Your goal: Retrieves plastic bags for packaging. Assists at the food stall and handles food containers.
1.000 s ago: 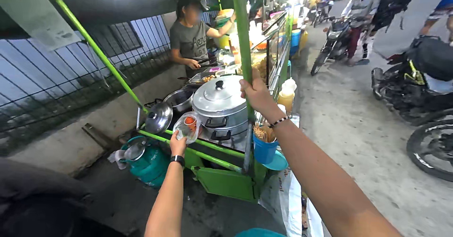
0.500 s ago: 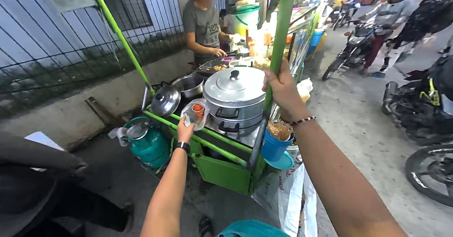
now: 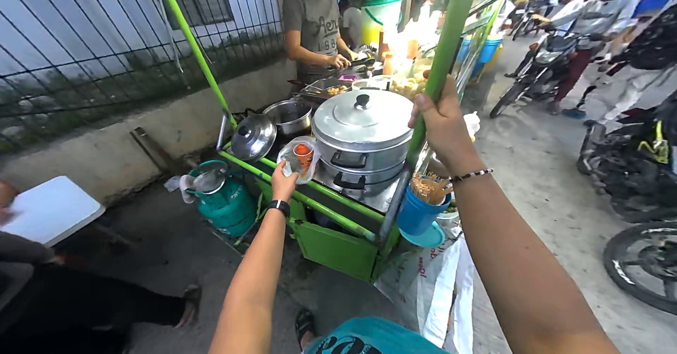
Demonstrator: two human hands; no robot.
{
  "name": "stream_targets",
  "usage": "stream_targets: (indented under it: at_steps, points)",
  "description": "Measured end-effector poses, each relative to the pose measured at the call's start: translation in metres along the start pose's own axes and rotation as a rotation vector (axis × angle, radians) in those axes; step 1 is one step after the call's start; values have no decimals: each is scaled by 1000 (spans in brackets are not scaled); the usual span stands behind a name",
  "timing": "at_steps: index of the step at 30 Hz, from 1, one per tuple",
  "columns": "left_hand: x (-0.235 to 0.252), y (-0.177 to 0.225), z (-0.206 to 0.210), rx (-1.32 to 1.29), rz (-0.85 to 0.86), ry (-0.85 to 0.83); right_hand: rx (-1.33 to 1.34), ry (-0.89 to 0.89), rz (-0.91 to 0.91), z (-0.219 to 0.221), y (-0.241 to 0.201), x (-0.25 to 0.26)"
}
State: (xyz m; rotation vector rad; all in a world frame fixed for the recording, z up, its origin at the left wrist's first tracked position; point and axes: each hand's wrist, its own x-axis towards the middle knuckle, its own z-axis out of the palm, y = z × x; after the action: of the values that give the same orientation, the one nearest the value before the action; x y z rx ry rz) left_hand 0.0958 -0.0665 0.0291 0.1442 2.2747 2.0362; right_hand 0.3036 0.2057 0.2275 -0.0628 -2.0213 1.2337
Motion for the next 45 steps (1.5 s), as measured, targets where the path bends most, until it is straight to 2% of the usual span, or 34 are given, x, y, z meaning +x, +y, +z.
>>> stream_targets:
  at_steps: [45]
  points:
    - [3, 3, 1, 35, 22, -8, 6, 4, -8, 0, 2, 2]
